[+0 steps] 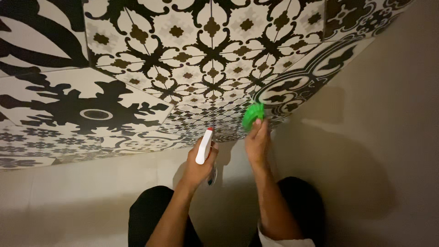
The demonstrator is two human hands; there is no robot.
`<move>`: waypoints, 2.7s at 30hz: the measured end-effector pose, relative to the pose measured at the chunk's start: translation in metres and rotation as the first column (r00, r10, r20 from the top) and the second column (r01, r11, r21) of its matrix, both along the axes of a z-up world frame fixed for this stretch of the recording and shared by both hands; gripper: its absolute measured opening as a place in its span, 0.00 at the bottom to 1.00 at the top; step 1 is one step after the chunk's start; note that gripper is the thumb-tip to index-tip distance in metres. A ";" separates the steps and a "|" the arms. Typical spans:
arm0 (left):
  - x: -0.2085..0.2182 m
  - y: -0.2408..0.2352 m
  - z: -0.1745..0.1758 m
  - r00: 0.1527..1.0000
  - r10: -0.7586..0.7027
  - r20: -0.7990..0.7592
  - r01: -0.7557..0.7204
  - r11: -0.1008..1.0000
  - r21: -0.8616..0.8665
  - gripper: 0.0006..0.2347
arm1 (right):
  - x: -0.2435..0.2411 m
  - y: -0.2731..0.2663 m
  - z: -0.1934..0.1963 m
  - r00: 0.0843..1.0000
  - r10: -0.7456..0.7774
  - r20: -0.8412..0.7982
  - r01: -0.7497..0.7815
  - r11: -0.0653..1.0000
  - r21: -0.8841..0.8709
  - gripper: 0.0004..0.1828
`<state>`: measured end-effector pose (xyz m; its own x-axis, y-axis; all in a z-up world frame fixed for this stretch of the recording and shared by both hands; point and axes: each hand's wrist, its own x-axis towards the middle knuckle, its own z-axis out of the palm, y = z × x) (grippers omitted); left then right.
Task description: The person sprays a cleaning solution onto the patterned tiles and wipes them with a green cloth.
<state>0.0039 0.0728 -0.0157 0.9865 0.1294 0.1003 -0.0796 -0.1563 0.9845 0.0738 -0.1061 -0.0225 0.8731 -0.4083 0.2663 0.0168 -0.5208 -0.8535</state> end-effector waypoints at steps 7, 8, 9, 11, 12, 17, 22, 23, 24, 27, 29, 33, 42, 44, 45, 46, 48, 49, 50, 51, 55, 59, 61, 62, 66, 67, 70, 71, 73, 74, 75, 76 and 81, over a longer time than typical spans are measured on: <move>0.006 0.002 -0.012 1.000 -0.017 -0.024 0.016 0.998 -0.058 0.05 | 0.005 0.000 -0.050 0.986 0.068 -0.155 -0.042 0.986 0.164 0.22; 0.007 0.003 -0.014 0.999 -0.024 -0.021 0.023 0.999 -0.045 0.05 | 0.004 0.005 -0.038 0.989 0.090 -0.121 -0.064 0.977 0.204 0.25; 0.010 0.005 -0.016 0.999 -0.032 -0.014 0.032 0.999 -0.031 0.06 | 0.006 0.010 -0.025 0.991 0.108 -0.081 -0.086 0.966 0.244 0.27; 0.006 0.002 0.002 1.000 -0.019 -0.006 0.019 0.999 -0.028 0.06 | 0.003 0.014 -0.009 0.997 0.058 -0.048 -0.051 0.988 0.145 0.24; 0.005 0.001 0.011 1.000 -0.008 0.004 0.008 1.000 -0.028 0.07 | 0.003 0.016 0.000 1.000 0.009 -0.009 -0.009 0.999 0.045 0.21; 0.004 0.002 0.007 1.000 -0.019 -0.003 0.019 0.999 -0.037 0.07 | 0.001 0.013 -0.049 0.995 0.037 -0.088 -0.033 0.998 0.049 0.20; 0.005 0.006 0.001 1.000 -0.026 0.011 0.027 0.999 -0.047 0.08 | 0.006 0.012 -0.066 0.985 0.084 -0.150 -0.054 0.980 0.192 0.24; 0.004 0.006 -0.005 1.000 -0.014 0.015 0.015 0.999 -0.042 0.09 | 0.006 0.016 -0.051 0.999 0.044 -0.031 -0.041 0.995 0.094 0.20; 0.003 0.007 -0.010 1.000 -0.002 0.020 0.003 0.999 -0.037 0.09 | 0.006 0.019 -0.035 0.996 0.016 0.091 -0.015 1.000 -0.004 0.16; 0.015 0.006 -0.039 0.998 0.009 0.056 -0.007 1.000 -0.030 0.10 | -0.010 0.036 0.066 0.988 0.039 0.150 -0.040 0.999 0.004 0.15; 0.013 0.006 -0.027 0.998 0.002 0.056 0.000 1.000 -0.025 0.10 | -0.006 0.040 0.060 0.985 0.024 0.171 -0.015 0.999 -0.050 0.14; 0.008 0.013 0.011 0.997 -0.053 0.057 0.053 0.999 -0.009 0.11 | -0.018 0.055 0.003 0.987 -0.010 0.163 0.027 0.995 -0.099 0.09; 0.013 0.016 -0.023 0.998 -0.029 0.046 0.030 0.999 -0.020 0.11 | -0.010 0.069 0.074 0.978 -0.007 0.207 0.043 0.985 -0.166 0.14; 0.015 0.020 -0.017 0.998 -0.040 0.043 0.041 0.999 -0.025 0.12 | -0.001 0.057 0.048 0.983 0.012 0.185 0.008 0.994 -0.109 0.13; 0.016 0.022 -0.014 0.998 -0.053 0.043 0.054 0.998 -0.030 0.13 | 0.004 0.051 0.035 0.985 0.030 0.167 -0.022 0.998 -0.051 0.13; 0.014 0.023 -0.012 0.998 -0.051 0.045 0.052 0.998 -0.032 0.13 | 0.000 0.055 0.021 0.985 0.033 0.169 -0.024 0.998 -0.053 0.13; 0.010 0.025 -0.009 0.997 -0.018 0.078 0.021 0.999 -0.036 0.13 | -0.009 0.066 -0.007 0.991 0.088 0.099 -0.080 0.993 -0.082 0.10; 0.009 0.027 -0.011 0.997 -0.017 0.075 0.020 0.999 -0.036 0.13 | -0.011 0.068 -0.026 0.991 0.089 0.096 -0.081 0.993 -0.082 0.10; 0.008 0.027 -0.013 0.997 -0.001 0.082 0.003 0.999 -0.032 0.14 | -0.012 0.070 -0.045 0.992 0.101 0.078 -0.094 0.992 -0.087 0.11; 0.010 0.029 -0.014 0.995 0.014 0.094 -0.012 1.000 -0.027 0.15 | -0.010 0.072 -0.063 0.992 0.111 0.064 -0.105 0.990 -0.091 0.14; 0.010 0.040 -0.019 0.998 0.012 0.059 -0.010 0.999 -0.036 0.14 | -0.020 0.093 0.017 0.996 0.092 -0.011 -0.093 0.986 -0.136 0.15; 0.007 0.050 -0.005 0.998 0.017 0.063 -0.015 1.000 -0.027 0.14 | -0.011 0.110 0.023 0.991 0.096 0.094 -0.085 0.990 -0.113 0.13; 0.006 0.058 -0.010 0.999 0.034 0.020 -0.034 0.999 -0.040 0.13 | -0.015 0.121 0.014 0.991 0.033 0.130 -0.005 0.978 -0.210 0.13; 0.007 0.064 -0.022 1.000 0.023 0.009 -0.023 0.999 -0.023 0.13 | -0.024 0.131 0.019 0.993 0.081 0.081 -0.065 0.982 -0.179 0.13; 0.003 0.076 -0.010 1.000 0.021 -0.019 -0.021 1.000 -0.021 0.12 | -0.028 0.138 -0.038 0.975 0.189 -0.117 -0.188 0.982 0.016 0.18; 0.004 0.080 -0.010 0.999 0.026 -0.018 -0.027 0.999 -0.019 0.12 | -0.023 0.138 -0.039 0.974 0.194 -0.117 -0.194 0.981 0.018 0.18; 0.000 0.089 0.000 0.999 0.029 -0.020 -0.029 1.000 -0.004 0.11 | -0.016 0.143 -0.030 0.975 0.193 -0.113 -0.205 0.973 -0.107 0.17; -0.003 0.092 0.014 0.996 0.044 -0.082 -0.043 0.999 0.009 0.13 | -0.016 0.151 -0.016 0.987 0.162 0.008 -0.159 0.977 -0.143 0.15; -0.002 0.101 0.016 0.988 0.065 -0.142 -0.062 0.998 0.024 0.15 | -0.014 0.164 -0.010 0.982 0.138 0.132 -0.114 0.979 -0.171 0.14; 0.001 0.107 0.004 0.982 0.084 -0.168 -0.079 0.996 0.037 0.16 | -0.013 0.169 -0.018 0.981 0.100 0.164 -0.059 0.969 -0.239 0.12; 0.004 0.112 -0.008 0.975 0.101 -0.198 -0.093 0.994 0.050 0.17 | -0.013 0.173 -0.027 0.979 0.063 0.193 -0.001 0.953 -0.304 0.11; 0.002 0.116 -0.010 0.974 0.104 -0.200 -0.096 0.994 0.051 0.17 | -0.019 0.177 -0.030 0.979 0.066 0.191 -0.005 0.953 -0.304 0.11; 0.005 0.129 -0.025 0.944 0.129 -0.303 -0.118 0.992 0.054 0.18 | -0.028 0.181 -0.066 0.927 0.318 -0.199 -0.309 0.948 0.077 0.07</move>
<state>0.0087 0.2016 -0.0412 0.9471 0.2537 -0.1964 0.2457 -0.1798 0.9525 0.0458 0.0744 -0.0885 0.9922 -0.1119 0.0551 -0.0054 -0.4799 -0.8773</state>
